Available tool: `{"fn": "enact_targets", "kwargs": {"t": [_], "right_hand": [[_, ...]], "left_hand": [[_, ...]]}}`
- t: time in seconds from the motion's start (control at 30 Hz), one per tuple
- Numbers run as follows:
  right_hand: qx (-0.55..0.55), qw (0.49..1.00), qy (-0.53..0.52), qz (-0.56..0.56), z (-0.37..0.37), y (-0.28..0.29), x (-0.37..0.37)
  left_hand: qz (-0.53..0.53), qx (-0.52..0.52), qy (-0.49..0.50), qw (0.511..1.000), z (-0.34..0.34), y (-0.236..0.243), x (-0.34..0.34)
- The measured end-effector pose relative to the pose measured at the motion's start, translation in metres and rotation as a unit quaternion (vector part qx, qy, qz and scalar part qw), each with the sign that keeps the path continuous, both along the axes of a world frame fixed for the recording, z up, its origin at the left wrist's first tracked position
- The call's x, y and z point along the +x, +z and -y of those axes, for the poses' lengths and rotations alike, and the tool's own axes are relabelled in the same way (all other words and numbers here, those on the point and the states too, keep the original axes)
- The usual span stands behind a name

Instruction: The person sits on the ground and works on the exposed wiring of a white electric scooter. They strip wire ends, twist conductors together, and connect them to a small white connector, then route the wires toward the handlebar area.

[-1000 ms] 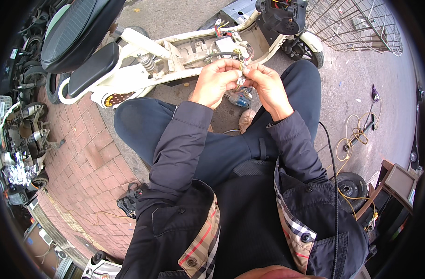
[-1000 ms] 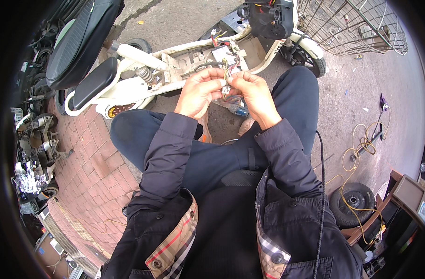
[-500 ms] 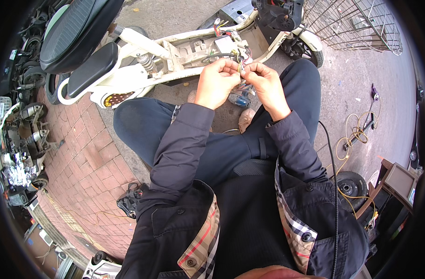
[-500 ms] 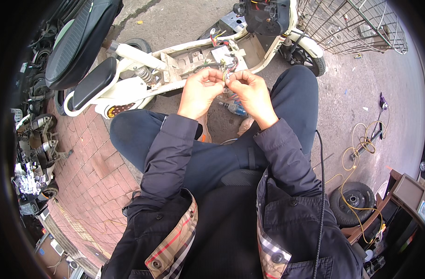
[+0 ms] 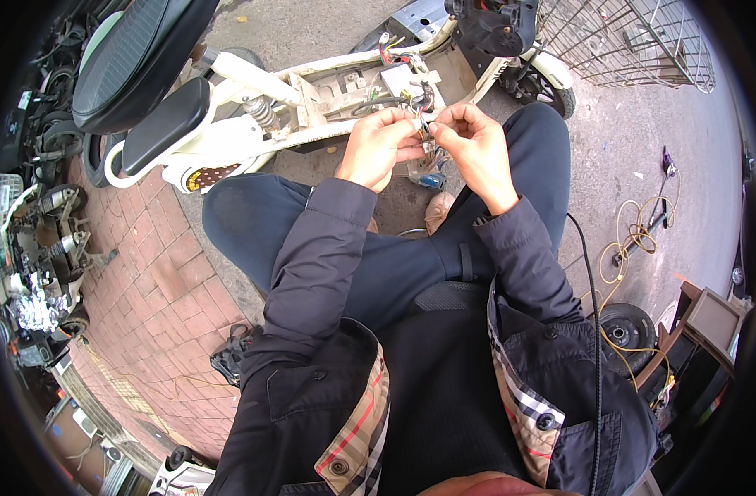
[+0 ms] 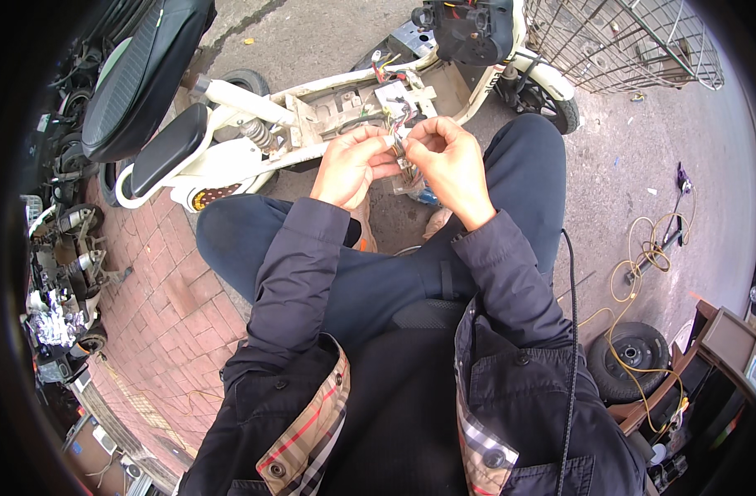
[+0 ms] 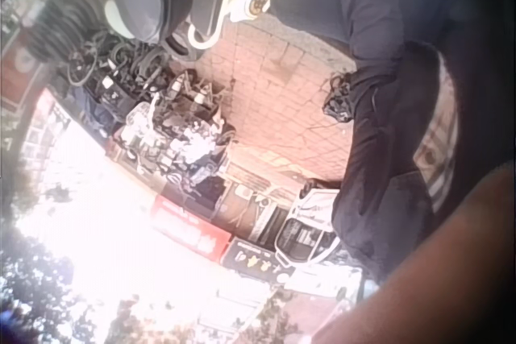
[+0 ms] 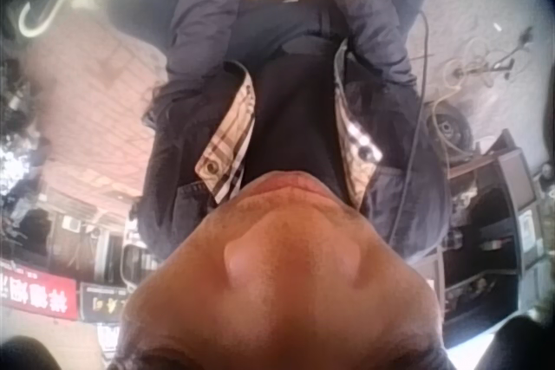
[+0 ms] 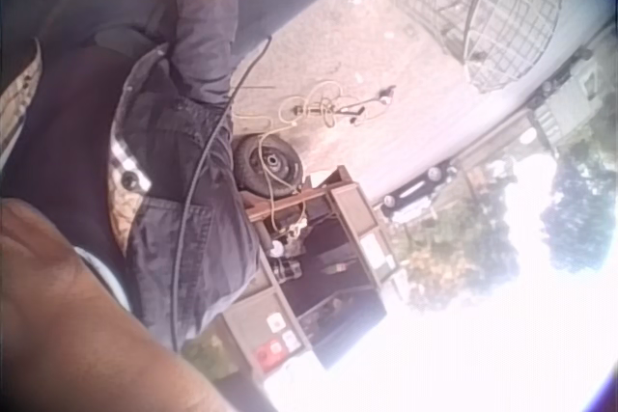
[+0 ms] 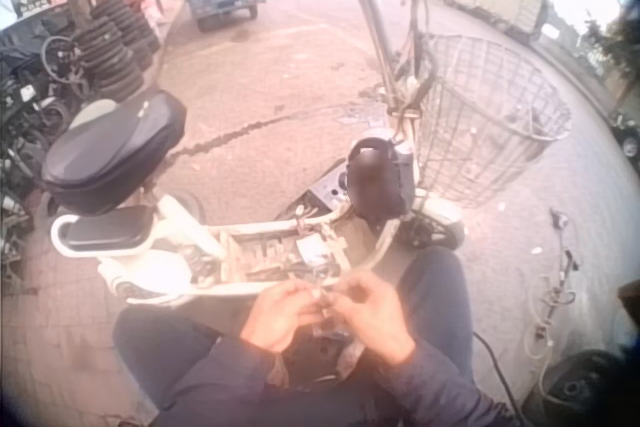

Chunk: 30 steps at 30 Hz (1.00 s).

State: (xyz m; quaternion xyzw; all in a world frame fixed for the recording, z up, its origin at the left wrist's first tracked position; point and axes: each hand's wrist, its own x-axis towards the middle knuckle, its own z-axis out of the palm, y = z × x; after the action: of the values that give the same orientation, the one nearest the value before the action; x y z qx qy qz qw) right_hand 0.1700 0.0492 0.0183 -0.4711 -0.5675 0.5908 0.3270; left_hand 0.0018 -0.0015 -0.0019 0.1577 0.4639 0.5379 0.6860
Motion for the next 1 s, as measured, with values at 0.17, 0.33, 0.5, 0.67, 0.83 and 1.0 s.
{"fn": "enact_targets", "kwargs": {"t": [0.17,0.33,0.5,0.67,0.83,1.0], "right_hand": [[0.06,0.995,0.033,0.071,0.007,0.011,0.0],[0.115,0.981,0.029,0.154,0.007,0.013,-0.002],[0.013,0.989,0.036,0.145,0.004,0.009,0.001],[-0.074,0.997,0.031,0.009,-0.004,0.004,0.006],[-0.158,0.985,0.017,-0.071,-0.008,0.001,0.012],[-0.231,0.962,0.006,-0.142,-0.011,-0.005,0.015]], "left_hand": [[0.021,0.023,0.015,0.999,0.0,0.001,0.004],[-0.006,0.026,0.028,0.999,0.0,0.0,0.009],[-0.063,0.03,0.0,0.998,0.0,0.0,0.009],[-0.055,0.02,0.004,0.998,0.001,-0.001,0.01],[-0.025,0.003,0.008,1.0,-0.001,-0.003,0.009],[0.013,0.003,0.002,1.0,0.0,-0.003,0.006]]}}
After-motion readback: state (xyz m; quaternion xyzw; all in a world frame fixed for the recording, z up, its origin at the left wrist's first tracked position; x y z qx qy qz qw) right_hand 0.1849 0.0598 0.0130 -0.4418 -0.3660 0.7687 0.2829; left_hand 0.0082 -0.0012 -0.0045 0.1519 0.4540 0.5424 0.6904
